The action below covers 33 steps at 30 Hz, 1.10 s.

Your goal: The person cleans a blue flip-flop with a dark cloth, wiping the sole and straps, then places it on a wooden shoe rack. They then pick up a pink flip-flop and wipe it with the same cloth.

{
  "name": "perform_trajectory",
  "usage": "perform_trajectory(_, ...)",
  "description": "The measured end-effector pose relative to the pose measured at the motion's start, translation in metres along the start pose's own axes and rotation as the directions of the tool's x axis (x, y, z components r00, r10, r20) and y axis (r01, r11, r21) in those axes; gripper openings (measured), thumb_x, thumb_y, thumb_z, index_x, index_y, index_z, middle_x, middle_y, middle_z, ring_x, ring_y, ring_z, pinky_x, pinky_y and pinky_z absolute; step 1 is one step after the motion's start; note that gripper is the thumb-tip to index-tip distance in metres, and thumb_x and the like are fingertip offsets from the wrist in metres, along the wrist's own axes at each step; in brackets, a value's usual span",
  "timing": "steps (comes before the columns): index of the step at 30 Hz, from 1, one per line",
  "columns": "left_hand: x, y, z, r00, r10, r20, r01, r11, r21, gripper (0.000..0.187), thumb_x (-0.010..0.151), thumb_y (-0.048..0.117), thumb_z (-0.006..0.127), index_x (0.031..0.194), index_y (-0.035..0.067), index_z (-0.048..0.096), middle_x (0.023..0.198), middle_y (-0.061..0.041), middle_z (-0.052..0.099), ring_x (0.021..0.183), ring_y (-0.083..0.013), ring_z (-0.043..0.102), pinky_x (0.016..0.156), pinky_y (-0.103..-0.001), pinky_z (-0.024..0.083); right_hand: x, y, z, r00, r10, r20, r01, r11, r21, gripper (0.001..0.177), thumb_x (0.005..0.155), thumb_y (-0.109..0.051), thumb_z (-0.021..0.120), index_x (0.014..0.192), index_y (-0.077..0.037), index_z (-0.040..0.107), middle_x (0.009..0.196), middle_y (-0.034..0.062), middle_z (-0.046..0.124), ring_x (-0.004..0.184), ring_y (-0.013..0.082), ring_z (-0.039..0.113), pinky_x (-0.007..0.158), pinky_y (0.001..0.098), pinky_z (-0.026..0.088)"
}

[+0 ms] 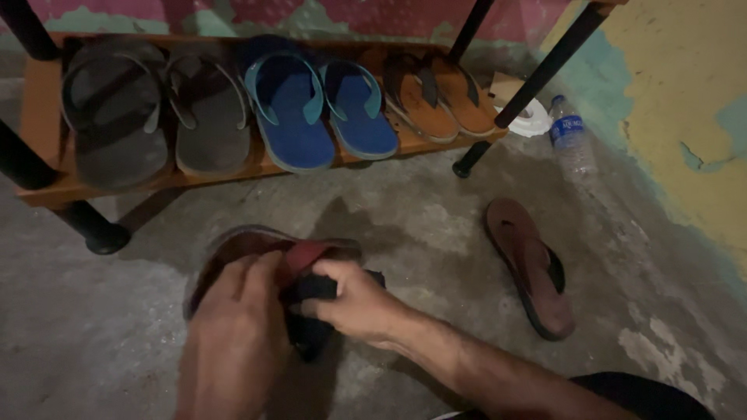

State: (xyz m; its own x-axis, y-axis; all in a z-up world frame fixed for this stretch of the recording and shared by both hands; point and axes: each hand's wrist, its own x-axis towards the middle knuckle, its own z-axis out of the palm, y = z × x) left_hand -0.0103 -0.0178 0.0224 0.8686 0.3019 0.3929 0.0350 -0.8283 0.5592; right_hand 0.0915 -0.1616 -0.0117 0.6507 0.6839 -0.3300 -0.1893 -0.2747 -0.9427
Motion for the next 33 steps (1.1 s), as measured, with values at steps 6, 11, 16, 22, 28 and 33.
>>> perform_trajectory(6, -0.007, 0.016, 0.010, 0.992, -0.122, -0.037, 0.121, 0.992, -0.017, 0.053, 0.080, 0.003, 0.064, 0.133, 0.008, 0.063, 0.144, -0.017, 0.057, 0.117, -0.0386, 0.064, 0.089, -0.046, 0.053, 0.003, -0.016, -0.001, 0.973, -0.030, -0.228, 0.053, 0.994, 0.096, 0.027, 0.089, 0.004, 0.067, 0.115, -0.001, 0.068, 0.095, 0.0080, 0.072, 0.084, 0.0159, 0.070, 0.074, 0.0313, 0.061)
perform_trajectory(11, -0.012, 0.027, 0.022, 0.972, -0.183, -0.151, 0.158, 0.974, -0.161, 0.043, 0.093, 0.009, 0.059, 0.135, 0.000, 0.058, 0.136, -0.025, 0.059, 0.119, -0.0427, 0.063, 0.092, -0.048, 0.054, -0.003, -0.028, 0.000, 0.953, -0.135, -0.272, 0.175, 0.976, 0.130, 0.018, 0.091, 0.003, 0.069, 0.109, 0.000, 0.068, 0.093, 0.0050, 0.071, 0.084, 0.0115, 0.068, 0.074, 0.0275, 0.058)
perform_trajectory(16, 0.001, 0.019, 0.008, 0.863, -0.501, 0.066, 0.494, 0.810, -0.316, 0.037, 0.101, 0.020, 0.060, 0.135, 0.004, 0.062, 0.121, -0.023, 0.069, 0.113, -0.0371, 0.069, 0.093, -0.045, 0.052, -0.013, -0.023, 0.007, 0.937, -0.315, -0.151, 0.287, 0.941, -0.181, 0.017, 0.089, 0.002, 0.073, 0.106, 0.001, 0.070, 0.100, 0.0075, 0.068, 0.091, 0.0141, 0.067, 0.079, 0.0289, 0.056)
perform_trajectory(22, 0.010, -0.010, 0.016, 0.618, -0.666, 0.418, 0.670, 0.167, -0.724, 0.034, 0.094, 0.008, 0.059, 0.125, -0.001, 0.070, 0.108, -0.016, 0.073, 0.094, -0.0250, 0.065, 0.082, -0.037, 0.049, -0.010, -0.031, -0.008, 0.983, -0.170, 0.071, 0.184, 0.898, -0.400, 0.030, 0.084, -0.008, 0.080, 0.112, -0.007, 0.071, 0.104, 0.0065, 0.072, 0.095, 0.0157, 0.071, 0.083, 0.0344, 0.059)
perform_trajectory(28, 0.016, -0.019, 0.013, 0.523, -0.663, 0.535, 0.709, -0.010, -0.705, 0.037, 0.094, 0.006, 0.057, 0.130, 0.000, 0.065, 0.117, -0.011, 0.072, 0.106, -0.0212, 0.065, 0.091, -0.033, 0.045, -0.009, -0.058, -0.075, 0.953, -0.294, -0.069, 0.097, 0.514, -0.852, 0.039, 0.076, -0.004, 0.082, 0.114, -0.011, 0.073, 0.109, 0.0119, 0.069, 0.103, 0.0301, 0.067, 0.087, 0.0430, 0.054)
perform_trajectory(33, 0.018, -0.036, 0.034, 0.508, -0.708, 0.490, 0.762, 0.105, -0.639, 0.047, 0.091, 0.003, 0.065, 0.138, -0.002, 0.058, 0.130, -0.010, 0.067, 0.121, -0.0203, 0.064, 0.102, -0.034, 0.049, 0.002, -0.033, -0.068, 0.893, -0.416, -0.171, 0.153, 0.638, -0.755, 0.034, 0.081, -0.003, 0.076, 0.115, -0.010, 0.072, 0.112, 0.0144, 0.068, 0.108, 0.0292, 0.068, 0.092, 0.0386, 0.054)
